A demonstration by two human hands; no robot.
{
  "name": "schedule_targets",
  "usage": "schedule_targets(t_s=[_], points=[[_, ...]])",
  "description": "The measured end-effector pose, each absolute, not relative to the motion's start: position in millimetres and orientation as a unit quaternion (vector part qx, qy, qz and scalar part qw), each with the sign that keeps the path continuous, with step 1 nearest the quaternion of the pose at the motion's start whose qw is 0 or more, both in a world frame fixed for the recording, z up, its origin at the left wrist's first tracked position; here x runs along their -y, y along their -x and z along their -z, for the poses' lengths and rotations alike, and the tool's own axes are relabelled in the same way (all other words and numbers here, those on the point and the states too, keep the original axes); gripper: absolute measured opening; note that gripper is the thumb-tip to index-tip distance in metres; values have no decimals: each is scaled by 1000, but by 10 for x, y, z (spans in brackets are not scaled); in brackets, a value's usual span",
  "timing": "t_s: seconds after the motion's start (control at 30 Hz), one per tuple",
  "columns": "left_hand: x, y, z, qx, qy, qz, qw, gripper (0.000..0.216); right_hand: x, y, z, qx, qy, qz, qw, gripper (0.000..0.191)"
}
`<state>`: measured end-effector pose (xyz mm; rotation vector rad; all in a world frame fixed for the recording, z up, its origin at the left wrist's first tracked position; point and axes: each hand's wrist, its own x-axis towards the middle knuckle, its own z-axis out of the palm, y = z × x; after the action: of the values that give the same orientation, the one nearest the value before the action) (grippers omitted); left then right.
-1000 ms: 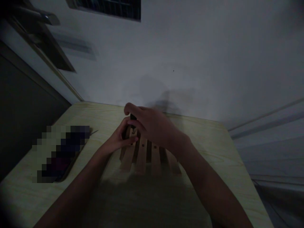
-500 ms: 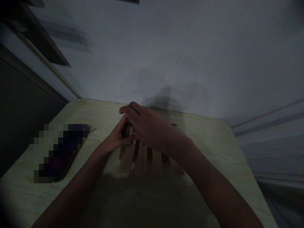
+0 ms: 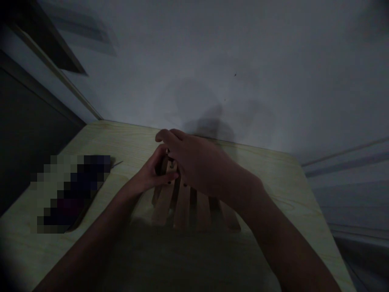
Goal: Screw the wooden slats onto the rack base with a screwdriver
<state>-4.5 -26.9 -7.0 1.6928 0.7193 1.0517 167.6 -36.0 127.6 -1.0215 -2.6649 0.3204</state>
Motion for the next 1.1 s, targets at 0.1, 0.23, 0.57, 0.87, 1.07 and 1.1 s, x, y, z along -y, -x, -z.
schedule_targets(t_s=[0.1, 0.23, 0.57, 0.87, 1.07, 1.1], points=[[265, 42, 86, -294, -700, -438, 482, 69, 331, -1641, -1266, 902, 405, -93, 119, 12], [248, 41, 83, -286, -710, -454, 456, 70, 319, -1573, -1236, 894, 437, -29, 93, 17], [236, 47, 90, -284, -717, -447, 453, 65, 316, -1633, -1263, 919, 374, -85, 92, 10], [222, 56, 93, -271, -710, -438, 480, 69, 351, -1581, -1302, 908, 398, -65, 115, 24], [199, 46, 114, -283, -711, -455, 455, 67, 312, -1603, -1313, 920, 373, -84, 88, 13], [197, 41, 115, -282, -710, -455, 457, 67, 302, -1591, -1306, 913, 393, -68, 83, 13]])
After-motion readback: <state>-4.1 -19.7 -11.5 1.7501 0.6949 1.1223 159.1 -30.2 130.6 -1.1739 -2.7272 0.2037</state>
